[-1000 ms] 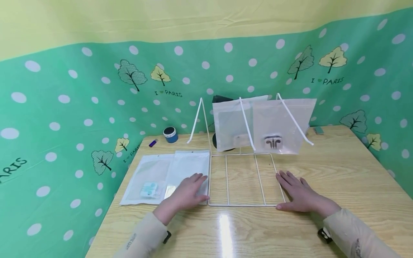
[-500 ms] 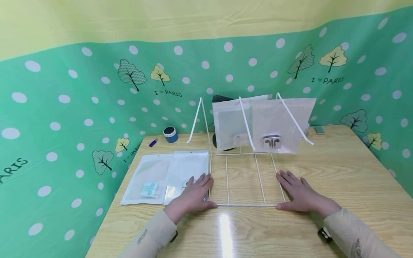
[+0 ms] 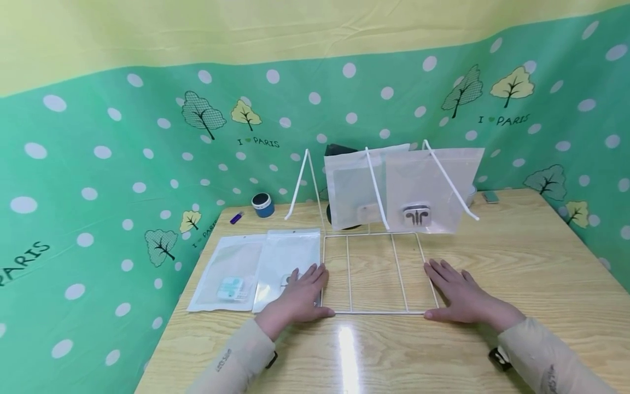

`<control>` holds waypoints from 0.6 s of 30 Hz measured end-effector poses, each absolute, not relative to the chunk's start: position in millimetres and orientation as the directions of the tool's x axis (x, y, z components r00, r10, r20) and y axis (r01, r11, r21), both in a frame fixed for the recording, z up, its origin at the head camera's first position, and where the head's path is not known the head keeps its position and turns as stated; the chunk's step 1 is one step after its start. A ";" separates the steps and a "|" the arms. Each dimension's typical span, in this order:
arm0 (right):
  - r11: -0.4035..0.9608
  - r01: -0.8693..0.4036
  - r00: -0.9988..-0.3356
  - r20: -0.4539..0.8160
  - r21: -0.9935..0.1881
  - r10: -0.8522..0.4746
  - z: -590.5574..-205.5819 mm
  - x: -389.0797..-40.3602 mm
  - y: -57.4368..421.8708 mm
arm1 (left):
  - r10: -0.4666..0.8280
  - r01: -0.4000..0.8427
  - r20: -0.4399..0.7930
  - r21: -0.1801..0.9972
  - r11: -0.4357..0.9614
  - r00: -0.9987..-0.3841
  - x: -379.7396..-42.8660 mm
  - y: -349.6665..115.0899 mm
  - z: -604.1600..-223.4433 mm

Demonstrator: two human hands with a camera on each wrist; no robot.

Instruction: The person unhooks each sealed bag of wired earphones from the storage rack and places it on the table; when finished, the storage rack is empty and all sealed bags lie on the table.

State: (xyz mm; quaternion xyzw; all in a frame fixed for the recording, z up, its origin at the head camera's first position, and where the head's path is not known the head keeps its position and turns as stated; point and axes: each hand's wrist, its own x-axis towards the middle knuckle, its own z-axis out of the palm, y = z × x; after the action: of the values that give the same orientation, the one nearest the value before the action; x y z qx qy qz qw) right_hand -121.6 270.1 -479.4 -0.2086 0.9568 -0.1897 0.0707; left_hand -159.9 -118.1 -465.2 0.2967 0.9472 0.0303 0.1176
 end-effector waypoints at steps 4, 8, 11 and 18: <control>0.839 -0.380 -0.902 -0.046 -0.390 -0.430 -477.5 -121.6 270.7 | 0.566 0.552 -0.198 0.127 0.824 -0.800 -160.7 -117.6 -467.1; 0.824 -0.393 -0.897 -0.029 -0.409 -0.442 -475.2 -124.4 275.7 | 0.567 0.550 -0.188 0.138 0.824 -0.802 -161.4 -117.8 -469.9; 0.798 -0.383 -0.901 0.000 -0.466 -0.433 -472.3 -130.2 281.5 | 0.568 0.548 -0.179 0.150 0.823 -0.803 -161.5 -118.1 -470.7; 0.757 -0.282 -0.950 0.060 -0.589 -0.307 -462.0 -146.3 294.4 | 0.565 0.546 -0.170 0.148 0.825 -0.807 -161.3 -118.2 -470.1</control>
State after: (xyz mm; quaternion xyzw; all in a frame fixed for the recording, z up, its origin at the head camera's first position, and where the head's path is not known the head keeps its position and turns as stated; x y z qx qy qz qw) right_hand -146.3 294.4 -462.0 -0.1573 0.9371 -0.3109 0.0200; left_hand -161.3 -118.2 -470.1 0.2926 0.9495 0.0461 0.1039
